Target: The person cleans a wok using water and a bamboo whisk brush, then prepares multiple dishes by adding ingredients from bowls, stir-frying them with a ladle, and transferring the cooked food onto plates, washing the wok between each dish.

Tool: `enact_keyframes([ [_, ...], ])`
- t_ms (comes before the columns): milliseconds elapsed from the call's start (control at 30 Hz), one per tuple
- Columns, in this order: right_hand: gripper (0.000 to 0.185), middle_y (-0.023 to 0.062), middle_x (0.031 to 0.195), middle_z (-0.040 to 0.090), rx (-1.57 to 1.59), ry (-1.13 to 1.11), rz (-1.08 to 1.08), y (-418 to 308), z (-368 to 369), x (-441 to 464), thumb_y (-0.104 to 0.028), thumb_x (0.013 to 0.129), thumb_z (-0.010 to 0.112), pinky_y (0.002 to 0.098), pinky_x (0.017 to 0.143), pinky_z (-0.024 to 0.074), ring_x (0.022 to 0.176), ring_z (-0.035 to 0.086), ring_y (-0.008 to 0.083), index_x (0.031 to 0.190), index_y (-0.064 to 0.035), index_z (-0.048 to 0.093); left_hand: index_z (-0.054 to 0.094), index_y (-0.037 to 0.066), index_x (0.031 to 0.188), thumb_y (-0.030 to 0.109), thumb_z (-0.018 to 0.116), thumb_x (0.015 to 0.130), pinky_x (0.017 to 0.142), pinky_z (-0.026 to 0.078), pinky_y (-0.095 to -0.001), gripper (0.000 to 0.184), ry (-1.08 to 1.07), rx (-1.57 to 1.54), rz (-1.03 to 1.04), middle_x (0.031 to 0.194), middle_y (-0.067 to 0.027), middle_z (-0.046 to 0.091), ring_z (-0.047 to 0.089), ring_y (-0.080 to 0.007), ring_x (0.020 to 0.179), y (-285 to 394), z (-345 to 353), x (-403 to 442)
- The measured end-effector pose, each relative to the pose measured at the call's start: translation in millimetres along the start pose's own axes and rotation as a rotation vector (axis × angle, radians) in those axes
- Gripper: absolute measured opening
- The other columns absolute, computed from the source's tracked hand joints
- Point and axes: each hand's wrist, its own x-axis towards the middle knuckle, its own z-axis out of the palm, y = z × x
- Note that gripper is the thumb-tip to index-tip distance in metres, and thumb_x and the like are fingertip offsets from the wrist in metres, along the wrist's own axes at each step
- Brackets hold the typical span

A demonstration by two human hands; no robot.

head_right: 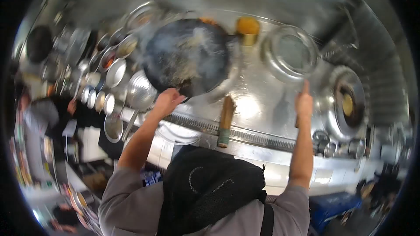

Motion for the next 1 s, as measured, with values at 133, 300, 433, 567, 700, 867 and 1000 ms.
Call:
enact_keyframes([
  [133,0.018,0.0052,0.065,0.059,0.890,-0.375,0.406,52,38,55,-0.012,0.089,0.062,0.0296,0.046,0.0476,0.050,0.057,0.0167,0.105,-0.0035,0.059,0.067,0.010,0.076,0.046,0.064,0.087,0.076,0.040,-0.0451,0.038,0.109,0.294,0.173,0.079,-0.0081,0.063,0.058,-0.0275,0.084,-8,27,-22],
  [300,0.014,-0.0021,0.065,0.049,1.501,-0.428,0.718,-4,-17,36,-0.011,0.095,0.056,0.0197,0.041,0.0400,0.048,0.045,0.0045,0.082,-0.0111,0.052,0.069,0.011,0.073,0.047,0.061,0.087,0.075,0.038,-0.0444,0.039,0.171,0.247,0.113,0.079,-0.0051,0.064,0.058,-0.0251,0.086,-7,33,-26],
  [433,0.005,-0.0033,0.067,0.048,1.646,-0.450,0.680,-59,-87,-6,-0.011,0.096,0.054,0.0191,0.040,0.0395,0.049,0.045,0.0024,0.092,-0.0084,0.054,0.069,0.013,0.072,0.047,0.062,0.087,0.075,0.037,-0.0444,0.038,0.209,0.188,0.110,0.077,-0.0034,0.064,0.058,-0.0244,0.084,-15,40,-23],
  [567,0.028,-0.0016,0.075,0.046,1.756,-0.536,0.629,-137,-143,-58,-0.008,0.096,0.052,0.0183,0.039,0.0371,0.050,0.043,0.0017,0.123,-0.0046,0.043,0.065,0.013,0.076,0.045,0.064,0.085,0.073,0.036,-0.0429,0.033,0.107,0.188,0.120,0.082,-0.0029,0.064,0.057,-0.0250,0.088,-11,23,-25],
  [700,0.045,-0.0013,0.077,0.046,1.704,-0.552,0.633,-223,-143,-103,-0.007,0.094,0.055,0.0171,0.039,0.0320,0.048,0.039,0.0000,0.133,0.0011,0.035,0.064,0.011,0.096,0.038,0.073,0.080,0.085,0.039,-0.0486,0.033,0.068,0.095,0.072,0.103,-0.0085,0.063,0.056,-0.0292,0.102,12,4,-36],
  [867,0.039,-0.0033,0.076,0.051,1.985,-0.853,0.598,-312,-46,-134,-0.010,0.093,0.060,0.0153,0.044,0.0367,0.054,0.045,-0.0007,0.127,-0.0026,0.043,0.054,0.011,0.122,0.025,0.083,0.069,0.115,0.021,-0.0571,0.062,0.130,-0.333,0.622,0.133,-0.0157,0.046,0.037,-0.0382,0.134,79,-48,-69],
  [1000,0.041,0.0087,0.108,0.064,1.794,-0.644,0.304,-354,71,-160,-0.017,0.095,0.058,0.0275,0.082,0.0512,0.093,0.063,0.0147,0.132,-0.0001,0.049,0.055,0.011,0.119,0.018,0.082,0.070,0.113,0.027,-0.0556,0.057,0.092,-0.287,0.712,0.130,-0.0150,0.050,0.041,-0.0386,0.132,59,-46,-65],
])
